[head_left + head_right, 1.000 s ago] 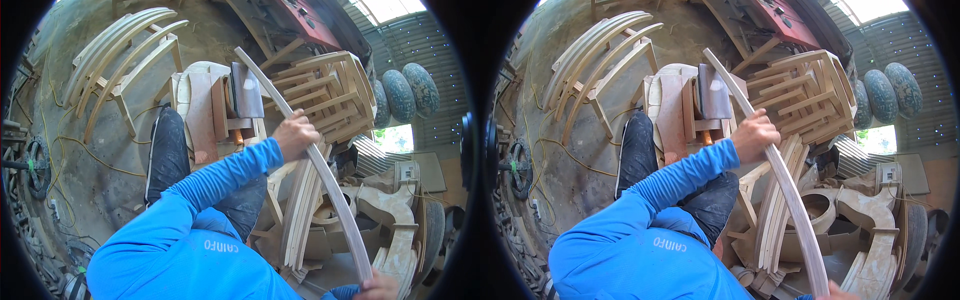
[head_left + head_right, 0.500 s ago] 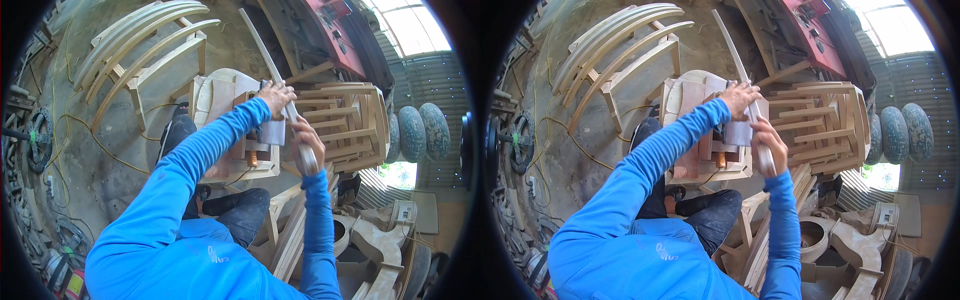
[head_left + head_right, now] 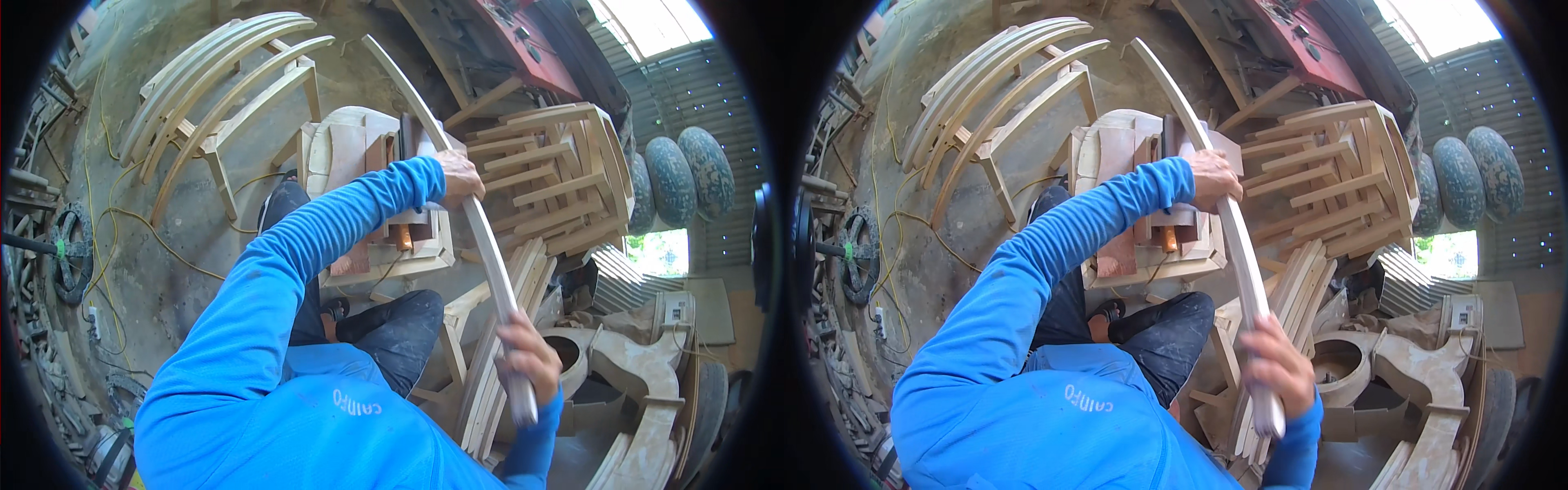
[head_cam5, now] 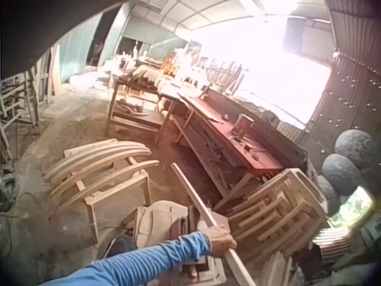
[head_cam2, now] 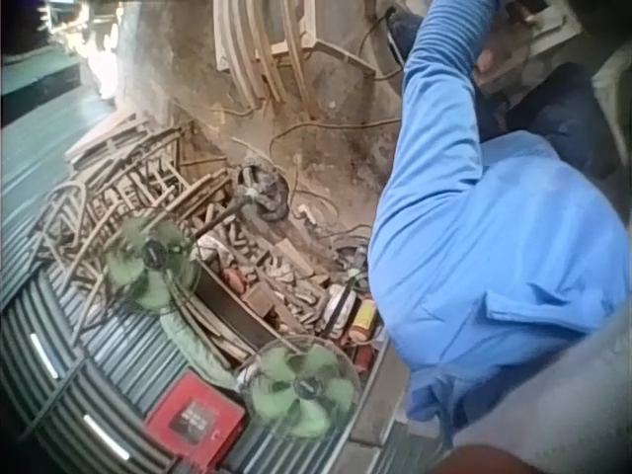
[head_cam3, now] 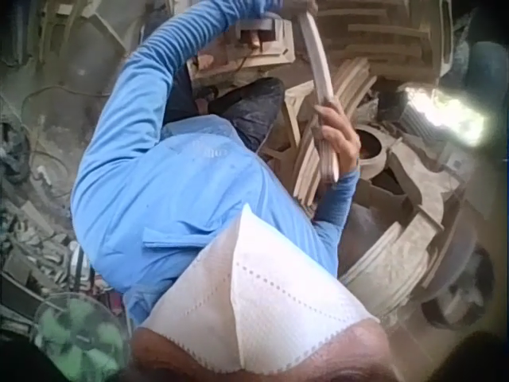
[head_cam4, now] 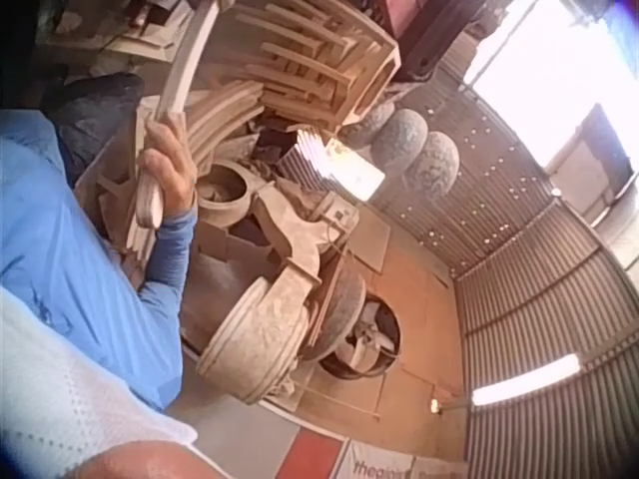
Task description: Sanding curved wooden chair components using a belt sander.
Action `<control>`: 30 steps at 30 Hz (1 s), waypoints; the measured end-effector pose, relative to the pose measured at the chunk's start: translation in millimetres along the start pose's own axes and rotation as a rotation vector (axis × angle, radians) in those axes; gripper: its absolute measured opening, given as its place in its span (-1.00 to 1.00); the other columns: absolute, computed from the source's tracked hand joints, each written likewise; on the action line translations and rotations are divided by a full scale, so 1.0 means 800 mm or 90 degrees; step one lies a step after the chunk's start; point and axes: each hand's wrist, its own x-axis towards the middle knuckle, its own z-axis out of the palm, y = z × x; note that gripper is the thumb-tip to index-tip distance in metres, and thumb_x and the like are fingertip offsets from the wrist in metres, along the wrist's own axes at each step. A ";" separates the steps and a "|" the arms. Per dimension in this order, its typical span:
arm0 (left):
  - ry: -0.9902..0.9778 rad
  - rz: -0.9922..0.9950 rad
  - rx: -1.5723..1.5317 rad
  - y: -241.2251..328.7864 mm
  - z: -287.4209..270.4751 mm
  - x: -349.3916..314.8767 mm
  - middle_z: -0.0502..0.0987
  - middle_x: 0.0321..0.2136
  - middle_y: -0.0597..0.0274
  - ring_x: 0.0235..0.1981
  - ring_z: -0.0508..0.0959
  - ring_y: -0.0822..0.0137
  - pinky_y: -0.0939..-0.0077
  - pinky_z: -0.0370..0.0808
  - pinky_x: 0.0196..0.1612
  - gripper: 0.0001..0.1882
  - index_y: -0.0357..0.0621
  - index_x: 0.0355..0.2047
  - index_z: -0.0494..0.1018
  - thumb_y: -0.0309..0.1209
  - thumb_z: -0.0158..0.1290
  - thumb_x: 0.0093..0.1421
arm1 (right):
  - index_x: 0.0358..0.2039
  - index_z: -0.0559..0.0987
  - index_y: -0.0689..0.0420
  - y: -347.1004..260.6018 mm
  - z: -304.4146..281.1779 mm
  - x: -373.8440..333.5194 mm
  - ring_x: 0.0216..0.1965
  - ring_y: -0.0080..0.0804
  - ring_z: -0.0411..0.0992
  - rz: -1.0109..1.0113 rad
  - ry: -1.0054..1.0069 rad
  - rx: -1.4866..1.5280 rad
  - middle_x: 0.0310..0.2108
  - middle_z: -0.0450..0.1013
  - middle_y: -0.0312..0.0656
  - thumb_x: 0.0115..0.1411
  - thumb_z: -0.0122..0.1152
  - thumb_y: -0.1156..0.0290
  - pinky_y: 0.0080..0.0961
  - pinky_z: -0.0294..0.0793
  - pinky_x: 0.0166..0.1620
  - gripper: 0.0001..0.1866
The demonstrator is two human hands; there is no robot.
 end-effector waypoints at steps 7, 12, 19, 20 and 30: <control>0.250 0.135 -0.154 0.215 0.007 0.014 0.62 -0.43 0.45 -0.24 0.63 0.28 0.25 0.45 -0.12 -0.71 0.25 -0.41 0.59 -0.13 0.42 -0.16 | -0.05 0.51 0.25 -0.120 -0.054 -0.189 0.00 0.01 0.58 0.225 0.291 -0.127 0.00 0.55 0.21 0.20 0.40 0.52 -0.16 0.61 0.06 -0.67; 0.329 0.140 -0.178 0.330 0.015 0.015 0.59 -0.46 0.46 -0.25 0.62 0.29 0.23 0.45 -0.06 -0.72 0.21 -0.44 0.56 -0.19 0.40 -0.17 | 0.31 0.30 0.18 -0.109 -0.058 -0.316 -0.08 -0.05 0.61 0.529 0.470 0.291 0.06 0.52 0.15 0.37 0.24 0.23 -0.15 0.68 -0.07 -0.40; 0.461 0.142 -0.152 0.347 0.041 0.011 0.57 -0.42 0.40 -0.22 0.59 0.28 0.15 0.42 0.08 -0.67 0.13 -0.38 0.54 -0.31 0.40 -0.19 | 0.46 -0.16 0.21 -0.152 -0.039 -0.286 -0.31 0.27 0.64 0.622 0.296 0.962 -0.01 0.41 0.51 0.25 0.28 0.32 0.09 0.75 -0.36 -0.02; 0.489 0.141 -0.144 0.342 0.045 0.009 0.57 -0.40 0.37 -0.20 0.58 0.29 0.13 0.39 0.12 -0.66 0.12 -0.37 0.54 -0.32 0.40 -0.19 | 0.48 -0.16 0.16 -0.147 -0.038 -0.281 -0.39 0.17 0.63 0.638 0.267 0.963 -0.08 0.45 0.44 0.25 0.27 0.36 0.00 0.72 -0.43 -0.03; 0.392 -0.047 -0.232 0.256 0.062 -0.060 0.32 0.21 0.13 0.42 0.15 0.03 -0.31 -0.10 0.45 -0.18 0.19 0.21 0.39 -0.31 0.41 -0.13 | 0.55 -0.15 -0.09 -0.032 0.047 -0.142 -0.64 -0.35 0.45 0.695 0.101 0.496 -0.44 0.45 -0.11 0.36 0.13 0.32 -0.40 0.52 -0.58 -0.11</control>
